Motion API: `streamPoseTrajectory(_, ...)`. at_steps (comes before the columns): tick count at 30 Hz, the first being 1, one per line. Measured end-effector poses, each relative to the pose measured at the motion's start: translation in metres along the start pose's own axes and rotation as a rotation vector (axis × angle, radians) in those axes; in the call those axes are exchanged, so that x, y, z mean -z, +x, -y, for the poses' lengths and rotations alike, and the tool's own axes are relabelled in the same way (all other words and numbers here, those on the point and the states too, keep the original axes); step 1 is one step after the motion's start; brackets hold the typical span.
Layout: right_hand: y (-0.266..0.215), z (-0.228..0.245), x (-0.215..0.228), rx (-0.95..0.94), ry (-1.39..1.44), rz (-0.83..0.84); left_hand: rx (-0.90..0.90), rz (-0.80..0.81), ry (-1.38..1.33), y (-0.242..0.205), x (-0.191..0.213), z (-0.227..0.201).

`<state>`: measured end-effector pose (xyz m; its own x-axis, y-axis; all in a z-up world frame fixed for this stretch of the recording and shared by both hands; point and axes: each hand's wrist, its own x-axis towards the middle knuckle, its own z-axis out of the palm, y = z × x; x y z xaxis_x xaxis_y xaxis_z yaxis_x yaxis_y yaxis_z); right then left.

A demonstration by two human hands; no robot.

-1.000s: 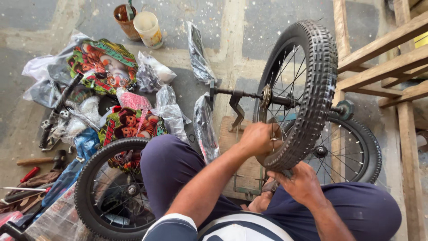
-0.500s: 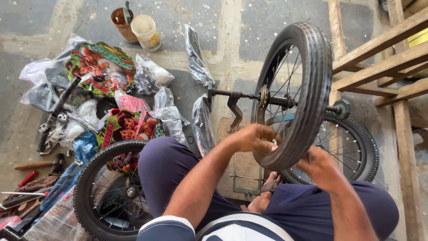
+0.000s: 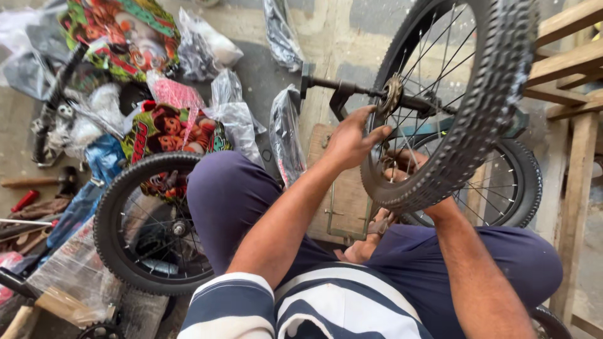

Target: The person sits on the floor and uses a spoke wrench to adjust the tension of the spokes on a bicycle wheel mounted in a truing stand. They repeatedly spin the wheel to check alignment and make fine adjustments to the spokes.

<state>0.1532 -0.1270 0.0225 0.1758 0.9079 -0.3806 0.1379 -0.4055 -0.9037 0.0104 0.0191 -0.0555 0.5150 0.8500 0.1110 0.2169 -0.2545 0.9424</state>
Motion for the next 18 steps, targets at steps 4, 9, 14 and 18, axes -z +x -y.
streamPoseTrajectory(4, -0.002, -0.023, -0.004, 0.007, 0.133, -0.087, -0.019, 0.083, -0.056, -0.003, -0.013, 0.010)
streamPoseTrajectory(9, 0.003, -0.031, 0.010, -0.007, 0.327, 0.102, 0.079, 0.228, -0.121, -0.001, -0.004, -0.004)
streamPoseTrajectory(14, -0.004, -0.039, 0.004, 0.008, 0.396, -0.004, 0.117, 0.290, -0.052, 0.000, 0.008, -0.015)
streamPoseTrajectory(18, -0.004, -0.043, 0.006, 0.094, 0.588, -0.023, 0.068, 0.270, -0.077, -0.001, 0.009, -0.011)
